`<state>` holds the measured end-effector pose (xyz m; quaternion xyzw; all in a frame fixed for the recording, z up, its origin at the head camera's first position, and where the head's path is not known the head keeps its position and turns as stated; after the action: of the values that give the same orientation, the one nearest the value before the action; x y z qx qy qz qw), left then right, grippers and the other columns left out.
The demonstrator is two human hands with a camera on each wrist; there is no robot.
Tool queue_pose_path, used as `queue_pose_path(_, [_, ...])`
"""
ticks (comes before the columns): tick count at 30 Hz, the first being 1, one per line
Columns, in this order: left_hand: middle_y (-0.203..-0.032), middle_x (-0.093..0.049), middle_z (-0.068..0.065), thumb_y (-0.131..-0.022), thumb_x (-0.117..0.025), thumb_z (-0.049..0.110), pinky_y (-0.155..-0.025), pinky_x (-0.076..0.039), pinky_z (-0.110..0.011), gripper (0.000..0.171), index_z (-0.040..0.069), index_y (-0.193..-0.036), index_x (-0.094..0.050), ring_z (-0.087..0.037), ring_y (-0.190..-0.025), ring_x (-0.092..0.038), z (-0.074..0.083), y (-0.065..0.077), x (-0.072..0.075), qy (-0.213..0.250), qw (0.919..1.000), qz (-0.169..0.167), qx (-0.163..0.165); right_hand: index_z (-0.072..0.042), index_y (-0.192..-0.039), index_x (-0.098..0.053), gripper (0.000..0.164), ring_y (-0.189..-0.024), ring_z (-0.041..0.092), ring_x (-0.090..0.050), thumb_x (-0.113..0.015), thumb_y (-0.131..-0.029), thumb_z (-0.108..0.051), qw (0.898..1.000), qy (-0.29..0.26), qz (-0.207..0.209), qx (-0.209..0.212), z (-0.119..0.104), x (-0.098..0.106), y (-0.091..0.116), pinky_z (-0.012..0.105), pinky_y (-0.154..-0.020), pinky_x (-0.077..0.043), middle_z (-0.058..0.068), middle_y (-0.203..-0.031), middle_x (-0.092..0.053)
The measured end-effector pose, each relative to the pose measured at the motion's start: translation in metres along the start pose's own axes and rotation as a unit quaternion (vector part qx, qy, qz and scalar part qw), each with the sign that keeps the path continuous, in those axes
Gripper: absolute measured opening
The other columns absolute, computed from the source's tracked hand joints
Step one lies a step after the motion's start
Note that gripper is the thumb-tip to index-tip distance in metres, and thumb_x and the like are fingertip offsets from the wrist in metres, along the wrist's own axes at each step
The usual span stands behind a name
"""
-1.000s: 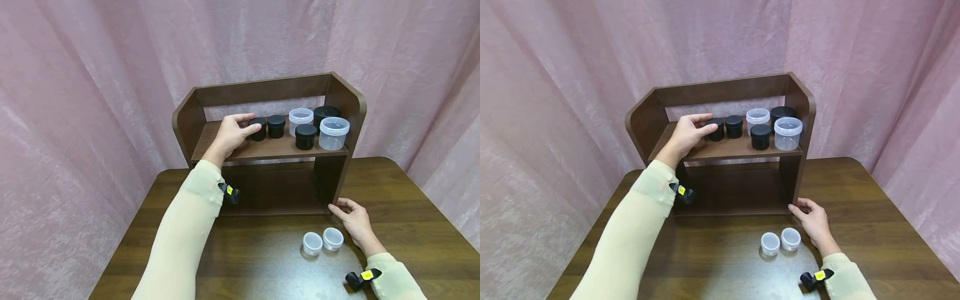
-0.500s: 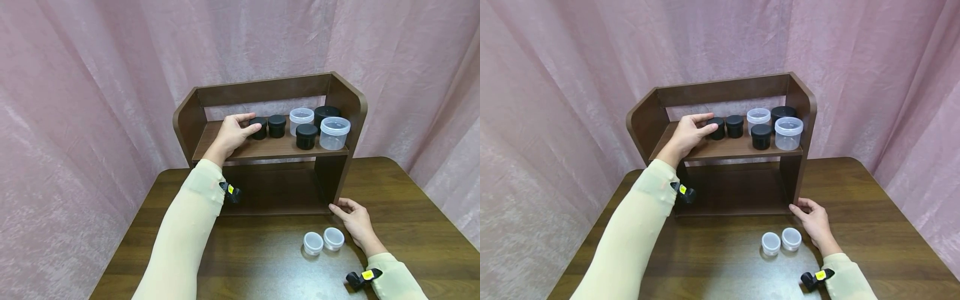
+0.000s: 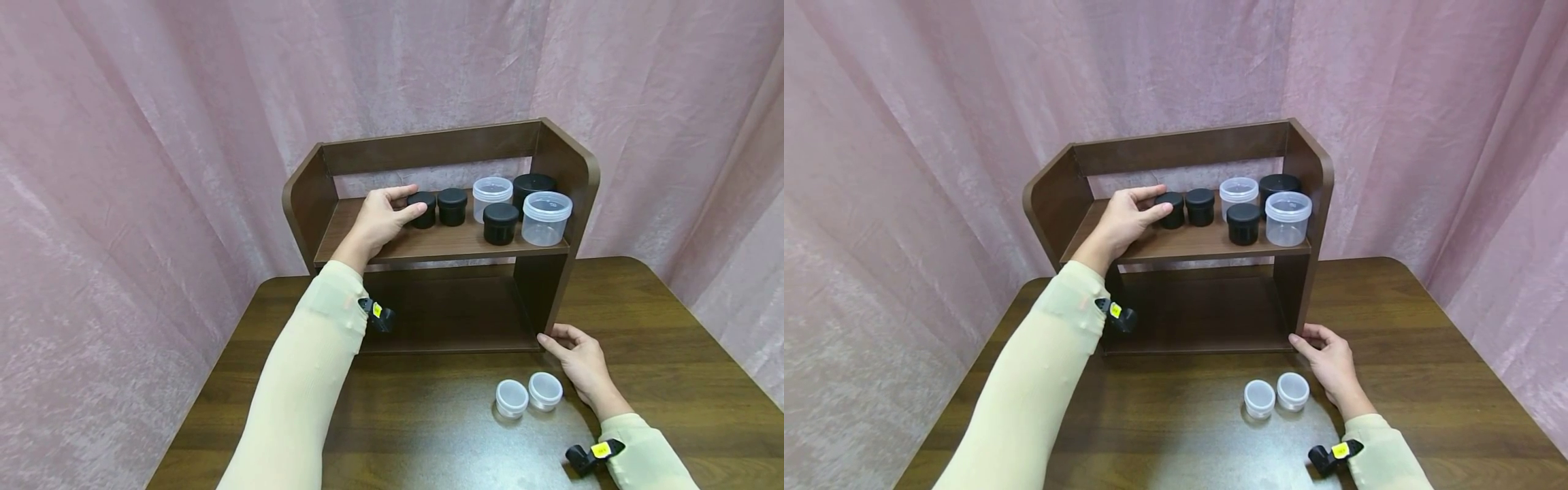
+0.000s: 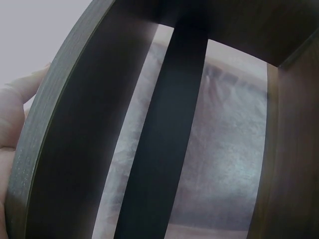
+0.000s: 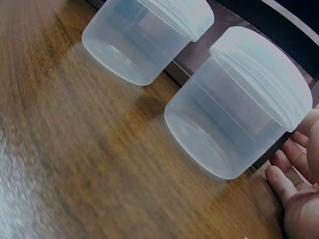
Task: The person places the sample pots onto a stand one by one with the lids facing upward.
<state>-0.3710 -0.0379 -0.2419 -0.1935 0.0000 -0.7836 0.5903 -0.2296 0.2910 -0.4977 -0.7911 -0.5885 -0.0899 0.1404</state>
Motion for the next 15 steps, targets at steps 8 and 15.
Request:
queue_pose_path(8, [-0.126,-0.062,-0.006,-0.086,-0.073,0.021,-0.090,-0.049,-0.024,0.052,0.013,-0.135,-0.057,-0.009,-0.109,-0.060,0.0003,0.0010,-0.0002,-0.001,1.0000,0.004,0.001,0.003,-0.116,-0.061,0.047,-0.087,-0.001,-0.056,-0.072,-0.087,-0.032,1.000,-0.005,-0.001,0.005,-0.0004,-0.0004,0.0009,0.013,-0.072,-0.046,-0.010,-0.095,-0.063])
queue_pose_path(15, [-0.128,-0.061,-0.007,-0.085,-0.074,0.022,-0.094,-0.047,-0.024,0.053,0.010,-0.134,-0.057,-0.011,-0.113,-0.059,0.0011,0.0001,0.0011,0.001,0.9999,0.012,-0.012,0.003,-0.116,-0.060,0.047,-0.087,-0.001,-0.057,-0.072,-0.087,-0.032,1.000,-0.010,-0.001,0.005,-0.0002,-0.0008,0.0001,0.013,-0.072,-0.046,-0.010,-0.095,-0.063])
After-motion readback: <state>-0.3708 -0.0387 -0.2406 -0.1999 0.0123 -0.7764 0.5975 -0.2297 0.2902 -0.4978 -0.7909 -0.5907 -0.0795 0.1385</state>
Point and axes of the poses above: each hand's wrist, its own y-axis away from the middle knuckle, its own x-axis out of the back of the hand, z = x × y, the point moved 3 cm from there along -y, towards the middle knuckle
